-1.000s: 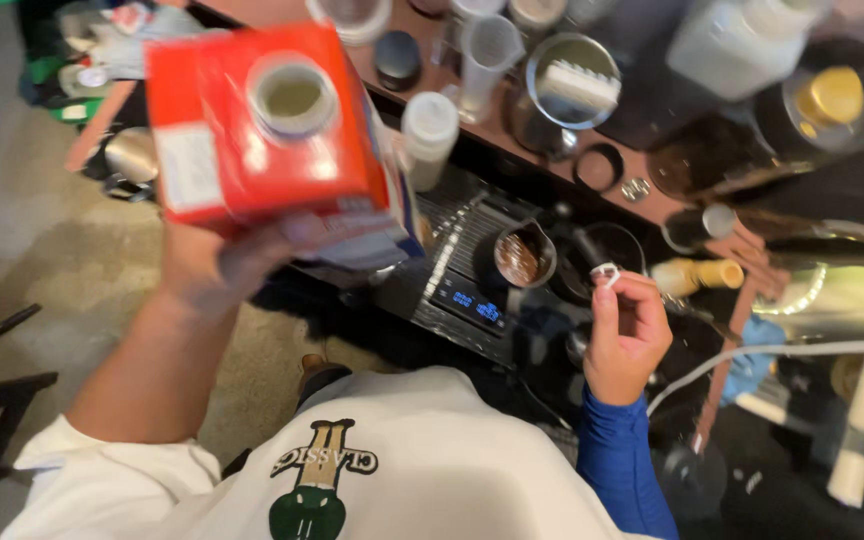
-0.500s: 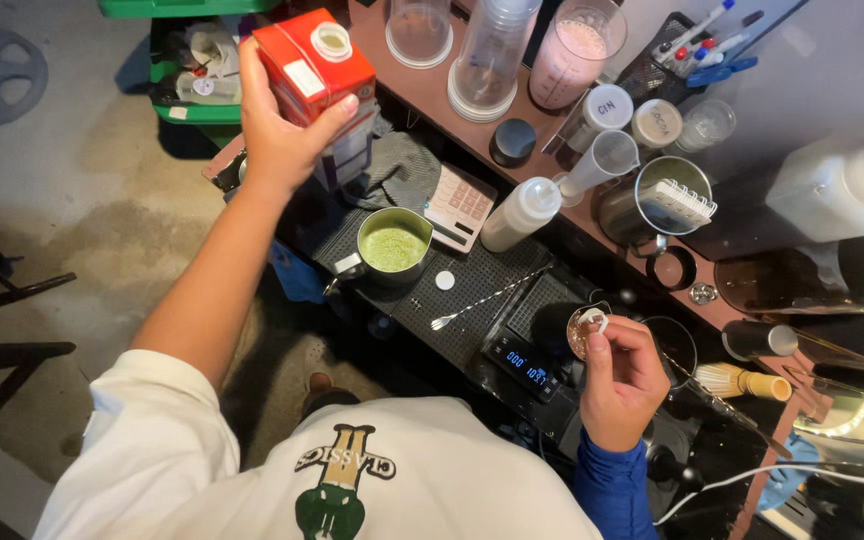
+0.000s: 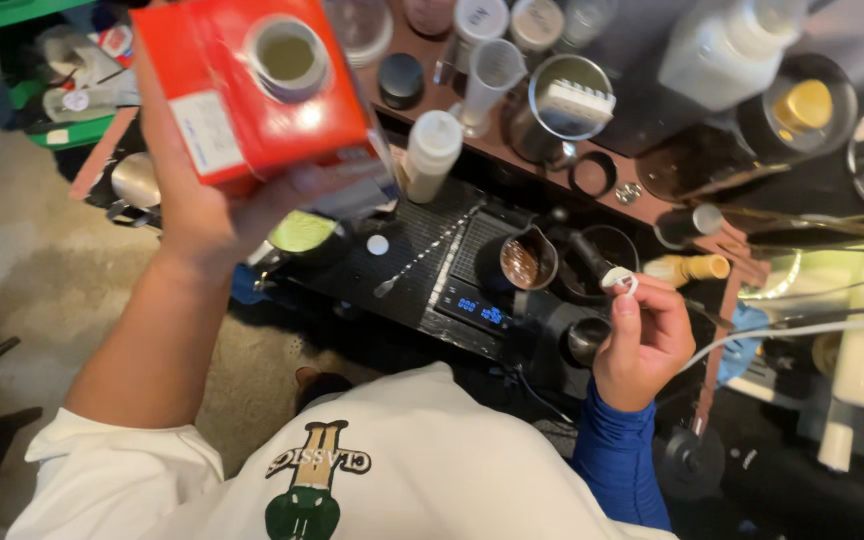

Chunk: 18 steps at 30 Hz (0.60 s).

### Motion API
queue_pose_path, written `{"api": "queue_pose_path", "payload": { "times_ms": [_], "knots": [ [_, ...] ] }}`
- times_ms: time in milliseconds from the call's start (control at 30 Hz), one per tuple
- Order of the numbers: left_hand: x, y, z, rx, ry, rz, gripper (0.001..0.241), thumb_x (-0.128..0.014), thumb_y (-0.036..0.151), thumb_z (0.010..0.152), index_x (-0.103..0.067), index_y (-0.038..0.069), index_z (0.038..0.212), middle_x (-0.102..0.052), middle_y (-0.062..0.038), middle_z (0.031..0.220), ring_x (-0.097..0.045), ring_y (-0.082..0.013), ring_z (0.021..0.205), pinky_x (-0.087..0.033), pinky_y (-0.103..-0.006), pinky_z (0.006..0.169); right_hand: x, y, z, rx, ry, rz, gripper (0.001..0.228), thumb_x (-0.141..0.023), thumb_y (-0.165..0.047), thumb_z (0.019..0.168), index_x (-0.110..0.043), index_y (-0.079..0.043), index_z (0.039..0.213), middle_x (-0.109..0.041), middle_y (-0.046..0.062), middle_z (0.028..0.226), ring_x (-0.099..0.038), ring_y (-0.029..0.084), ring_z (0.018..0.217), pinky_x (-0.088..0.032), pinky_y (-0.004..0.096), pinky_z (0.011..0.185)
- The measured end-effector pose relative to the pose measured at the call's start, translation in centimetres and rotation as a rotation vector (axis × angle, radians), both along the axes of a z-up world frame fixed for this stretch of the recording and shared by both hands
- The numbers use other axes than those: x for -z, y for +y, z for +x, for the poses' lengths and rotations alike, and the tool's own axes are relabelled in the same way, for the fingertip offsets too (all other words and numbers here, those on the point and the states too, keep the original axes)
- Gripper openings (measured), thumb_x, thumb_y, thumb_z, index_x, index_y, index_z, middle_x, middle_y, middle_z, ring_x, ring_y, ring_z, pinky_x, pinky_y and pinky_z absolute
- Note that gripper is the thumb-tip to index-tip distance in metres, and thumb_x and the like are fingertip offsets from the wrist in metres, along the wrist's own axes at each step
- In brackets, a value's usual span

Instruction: The person pours a white liquid from a squeeze bottle into a metal pitcher containing a dark liquid, then into a second pitcher containing a green liquid. They then open a milk carton, pour milk into the first pitcher, and retrieve ice from a cooler using a scoop.

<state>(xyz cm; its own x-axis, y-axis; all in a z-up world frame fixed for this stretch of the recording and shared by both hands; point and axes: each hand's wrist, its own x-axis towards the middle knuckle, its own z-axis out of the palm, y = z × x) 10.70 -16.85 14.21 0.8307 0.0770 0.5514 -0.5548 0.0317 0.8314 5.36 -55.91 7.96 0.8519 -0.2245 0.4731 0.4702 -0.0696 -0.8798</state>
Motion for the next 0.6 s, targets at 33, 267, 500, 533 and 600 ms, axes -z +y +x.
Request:
{"api": "queue_pose_path", "payload": {
  "times_ms": [33, 267, 500, 533, 600],
  "knots": [
    [-0.2, -1.6, -0.2, 0.057, 0.024, -0.003, 0.100, -0.096, 0.018, 0.081, -0.029, 0.006, 0.154, -0.053, -0.006, 0.145, -0.056, -0.0166, 0.132, -0.049, -0.0357, 0.116, 0.1, -0.8, -0.4, 0.009, -0.006, 0.027, 0.006, -0.062, -0.001, 0.106, -0.061, 0.002, 0.111, -0.067, 0.012, 0.115, -0.063, 0.014, 0.101, -0.051, 0.027, 0.098],
    [2.9, -10.5, -0.4, 0.340, 0.120, 0.256, 0.083, -0.097, 0.024, 0.076, -0.043, 0.008, 0.137, -0.061, -0.005, 0.132, -0.062, -0.0159, 0.123, -0.053, -0.0355, 0.112, 1.6, -5.7, -3.8, 0.148, 0.069, -0.018, 0.007, -0.063, -0.002, 0.105, -0.062, 0.004, 0.109, -0.067, 0.012, 0.115, -0.063, 0.014, 0.100, -0.049, 0.025, 0.095],
    [5.4, -14.1, 0.2, 0.361, 0.247, 0.517, 0.073, -0.096, 0.029, 0.067, -0.055, 0.006, 0.122, -0.068, -0.007, 0.110, -0.066, -0.0145, 0.102, -0.053, -0.0325, 0.095, 2.6, -9.0, -5.8, 0.216, 0.142, -0.013, 0.007, -0.063, -0.002, 0.106, -0.062, 0.004, 0.109, -0.068, 0.012, 0.111, -0.062, 0.013, 0.093, -0.050, 0.027, 0.093],
    [5.5, -14.3, 0.3, 0.364, 0.280, 0.535, 0.071, -0.096, 0.029, 0.068, -0.055, 0.006, 0.121, -0.068, -0.007, 0.109, -0.067, -0.0145, 0.101, -0.054, -0.0324, 0.094, 2.7, -9.3, -5.7, 0.207, 0.133, -0.006, 0.007, -0.062, -0.002, 0.106, -0.062, 0.004, 0.109, -0.068, 0.012, 0.111, -0.064, 0.013, 0.095, -0.051, 0.027, 0.095],
    [5.7, -14.6, 0.4, 0.365, 0.345, 0.572, 0.069, -0.095, 0.030, 0.068, -0.057, 0.006, 0.119, -0.070, -0.007, 0.107, -0.069, -0.0146, 0.098, -0.055, -0.0321, 0.092, 3.0, -9.7, -5.7, 0.206, 0.129, 0.003, 0.007, -0.062, -0.001, 0.105, -0.062, 0.004, 0.109, -0.068, 0.012, 0.111, -0.064, 0.014, 0.099, -0.051, 0.027, 0.096]
  ]
}}
